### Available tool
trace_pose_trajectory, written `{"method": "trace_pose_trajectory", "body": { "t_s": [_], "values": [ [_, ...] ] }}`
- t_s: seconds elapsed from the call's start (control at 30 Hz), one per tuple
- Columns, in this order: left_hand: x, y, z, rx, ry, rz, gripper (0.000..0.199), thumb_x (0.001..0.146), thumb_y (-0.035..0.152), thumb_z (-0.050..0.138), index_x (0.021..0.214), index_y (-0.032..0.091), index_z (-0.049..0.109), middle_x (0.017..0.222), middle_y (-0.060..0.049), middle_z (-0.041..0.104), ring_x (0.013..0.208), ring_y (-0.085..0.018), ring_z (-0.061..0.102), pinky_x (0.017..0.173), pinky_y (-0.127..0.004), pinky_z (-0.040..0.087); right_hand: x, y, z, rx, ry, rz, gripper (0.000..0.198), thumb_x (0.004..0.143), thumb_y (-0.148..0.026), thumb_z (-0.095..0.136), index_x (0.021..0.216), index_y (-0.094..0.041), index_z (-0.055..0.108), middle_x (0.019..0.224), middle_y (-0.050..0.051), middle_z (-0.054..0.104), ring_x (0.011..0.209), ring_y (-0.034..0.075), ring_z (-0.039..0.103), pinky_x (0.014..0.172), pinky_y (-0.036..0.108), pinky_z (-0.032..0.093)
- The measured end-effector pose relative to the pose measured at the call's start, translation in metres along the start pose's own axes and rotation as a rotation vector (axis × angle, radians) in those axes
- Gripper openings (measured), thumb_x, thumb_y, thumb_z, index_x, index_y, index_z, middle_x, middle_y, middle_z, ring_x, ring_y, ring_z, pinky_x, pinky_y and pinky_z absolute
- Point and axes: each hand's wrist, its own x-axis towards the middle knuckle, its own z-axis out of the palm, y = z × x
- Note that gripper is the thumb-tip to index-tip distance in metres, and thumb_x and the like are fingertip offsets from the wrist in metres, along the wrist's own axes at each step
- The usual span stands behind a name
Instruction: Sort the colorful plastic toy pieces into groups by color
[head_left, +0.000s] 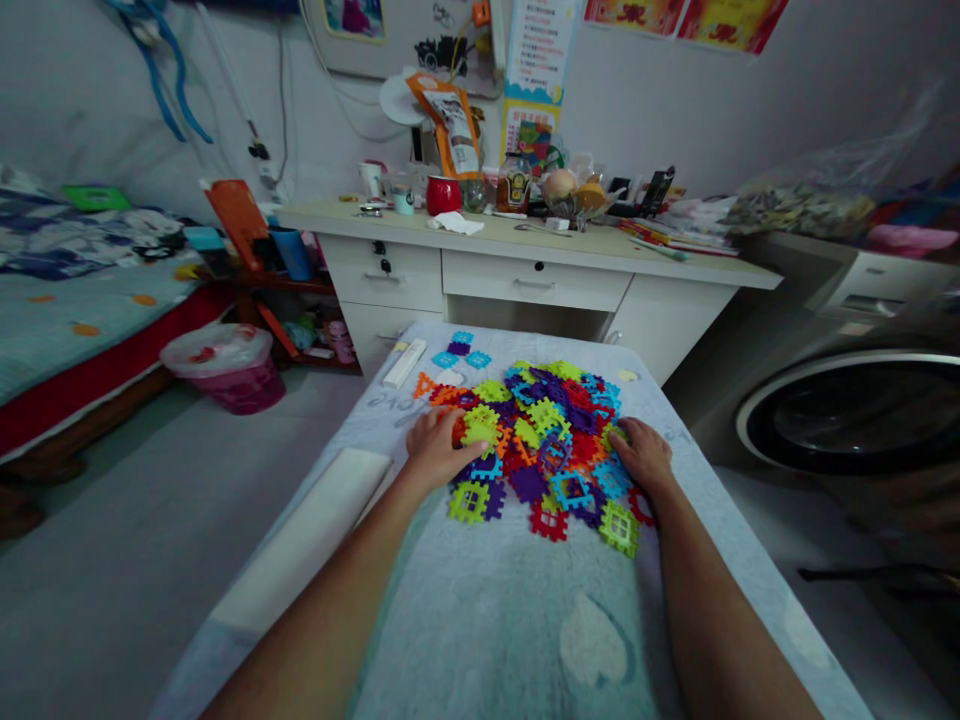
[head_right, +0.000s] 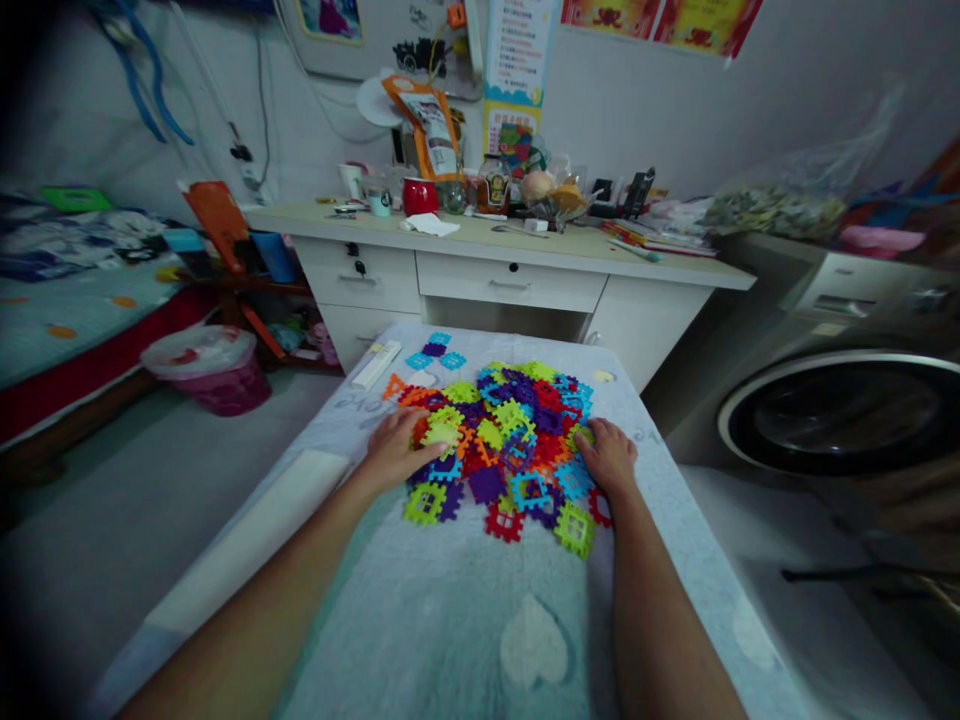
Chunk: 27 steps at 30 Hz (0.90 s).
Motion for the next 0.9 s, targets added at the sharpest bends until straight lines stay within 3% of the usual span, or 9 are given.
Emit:
{"method": "trace_pose_trajectory", "body": {
  "t_s": [0.17, 0.3, 0.4, 0.57, 0.7, 0.77, 0.83, 0.9],
  "values": [
    [-0.004, 0.003, 0.013, -0.111, 0.037, 0.206, 0.047, 0.078, 0.034, 0.066, 0.123, 0.02, 0.059, 0.13, -0.01, 0.057, 0.124, -0.028, 0.051, 0.109, -0.045, 0.039, 0.001, -0.015, 0.003, 0.27, -0.045, -0.035, 0.058, 0.088, -0.042, 0.048, 0.141, -0.018, 0.045, 0.136, 0.015, 0.059, 0.126, 0.033, 0.053, 0.108, 0.054, 0.036],
    [-0.001, 0.0, 0.017, -0.146, 0.138, 0.286, 0.042, 0.082, 0.036, 0.062, 0.12, 0.017, 0.059, 0.126, -0.012, 0.06, 0.12, -0.027, 0.055, 0.107, -0.043, 0.043, -0.002, -0.038, 0.004, 0.541, -0.087, -0.149, 0.065, 0.085, -0.043, 0.053, 0.146, -0.022, 0.039, 0.143, 0.012, 0.053, 0.13, 0.029, 0.05, 0.11, 0.049, 0.037],
    [0.001, -0.004, 0.019, -0.151, 0.176, 0.293, 0.042, 0.087, 0.04, 0.058, 0.122, 0.017, 0.058, 0.124, -0.012, 0.062, 0.118, -0.027, 0.057, 0.104, -0.044, 0.046, -0.008, -0.06, 0.0, 0.657, -0.131, -0.249, 0.066, 0.086, -0.042, 0.055, 0.146, -0.022, 0.038, 0.144, 0.011, 0.051, 0.132, 0.027, 0.047, 0.113, 0.047, 0.034],
    [0.006, -0.008, 0.024, -0.138, 0.224, 0.252, 0.037, 0.092, 0.037, 0.05, 0.122, 0.017, 0.058, 0.123, -0.013, 0.064, 0.116, -0.027, 0.06, 0.103, -0.046, 0.047, -0.015, -0.099, -0.022, 0.672, -0.276, -0.469, 0.05, 0.087, -0.038, 0.058, 0.134, -0.023, 0.054, 0.138, 0.01, 0.055, 0.129, 0.026, 0.05, 0.113, 0.046, 0.034],
    [0.008, -0.011, 0.026, -0.157, 0.248, 0.225, 0.037, 0.093, 0.034, 0.047, 0.124, 0.018, 0.058, 0.124, -0.013, 0.064, 0.118, -0.027, 0.059, 0.104, -0.045, 0.047, 0.007, -0.122, -0.045, 0.697, -0.388, -0.64, 0.043, 0.089, -0.039, 0.058, 0.129, -0.024, 0.058, 0.135, 0.006, 0.058, 0.127, 0.023, 0.053, 0.11, 0.04, 0.04],
    [0.009, -0.012, 0.026, -0.168, 0.256, 0.231, 0.039, 0.094, 0.037, 0.047, 0.126, 0.017, 0.056, 0.126, -0.014, 0.064, 0.119, -0.027, 0.059, 0.104, -0.046, 0.046, 0.034, -0.129, -0.05, 0.638, -0.357, -0.602, 0.038, 0.089, -0.039, 0.057, 0.123, -0.022, 0.062, 0.128, 0.007, 0.064, 0.119, 0.023, 0.059, 0.103, 0.038, 0.045],
    [0.01, -0.012, 0.026, -0.169, 0.271, 0.24, 0.042, 0.093, 0.041, 0.05, 0.127, 0.016, 0.055, 0.126, -0.014, 0.064, 0.118, -0.027, 0.059, 0.103, -0.046, 0.046, 0.067, -0.134, -0.048, 0.487, -0.245, -0.444, 0.035, 0.089, -0.037, 0.056, 0.118, -0.02, 0.065, 0.12, 0.009, 0.067, 0.112, 0.024, 0.062, 0.1, 0.039, 0.047],
    [0.009, -0.012, 0.026, -0.158, 0.277, 0.244, 0.044, 0.092, 0.043, 0.052, 0.127, 0.016, 0.054, 0.126, -0.014, 0.064, 0.118, -0.028, 0.059, 0.103, -0.046, 0.046, 0.099, -0.138, -0.04, 0.278, -0.148, -0.3, 0.038, 0.088, -0.041, 0.058, 0.118, -0.018, 0.066, 0.125, 0.012, 0.065, 0.119, 0.027, 0.058, 0.105, 0.041, 0.043]
  ]
}}
